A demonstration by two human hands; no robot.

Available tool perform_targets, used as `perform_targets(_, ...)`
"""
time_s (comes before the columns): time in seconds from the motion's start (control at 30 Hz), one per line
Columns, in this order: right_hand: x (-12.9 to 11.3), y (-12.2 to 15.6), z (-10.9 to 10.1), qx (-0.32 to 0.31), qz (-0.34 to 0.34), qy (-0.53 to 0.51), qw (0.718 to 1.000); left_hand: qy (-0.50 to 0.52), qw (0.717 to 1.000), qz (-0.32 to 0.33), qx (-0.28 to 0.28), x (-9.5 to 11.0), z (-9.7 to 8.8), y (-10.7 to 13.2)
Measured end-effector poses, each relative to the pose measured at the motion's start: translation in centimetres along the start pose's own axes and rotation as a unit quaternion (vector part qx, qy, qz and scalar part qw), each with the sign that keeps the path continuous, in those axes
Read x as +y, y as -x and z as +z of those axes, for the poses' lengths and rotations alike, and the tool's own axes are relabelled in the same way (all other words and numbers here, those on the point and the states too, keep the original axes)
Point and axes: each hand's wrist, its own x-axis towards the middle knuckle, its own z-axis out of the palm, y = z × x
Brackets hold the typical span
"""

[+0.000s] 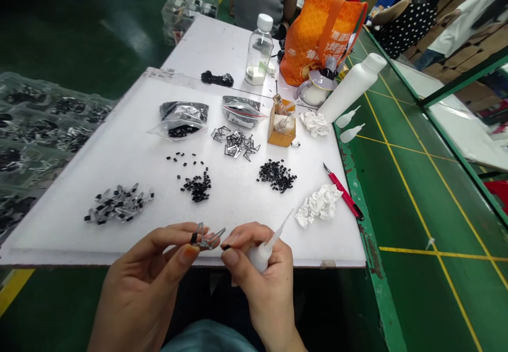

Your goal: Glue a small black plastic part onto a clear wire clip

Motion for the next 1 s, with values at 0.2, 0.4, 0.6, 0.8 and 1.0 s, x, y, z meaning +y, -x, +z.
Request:
perform_targets(0.2, -0.2, -0.2, 0.0, -0.031, -0.047, 0.051, 0.997, -0.061, 0.997, 0.036, -0.012, 0.5, 0.1, 0.3)
perform_targets(0.4, -0.7, -0.3, -0.1, -0.022, -0.05, 0.089, 0.995, -0.101, 0.993, 0.055, -0.018, 0.7, 0.0, 0.4)
perform_targets(0.6, -0.7, -0.4, -0.3, -0.011, -0.075, 0.12, 0.99, -0.121, 0.991, 0.056, -0.022, 0.6, -0.1, 0.5)
perform_targets(0.8, -0.9, -0.6, -0.1, -0.006, -0.076, 0.11, 0.991, -0.121, 0.991, 0.055, -0.027, 0.5, -0.3, 0.6)
perform_targets(1.0, -1.1, -0.6, 0.1, -0.004, -0.067, 0.094, 0.993, -0.115, 0.992, 0.044, -0.006, 0.8, 0.2, 0.6)
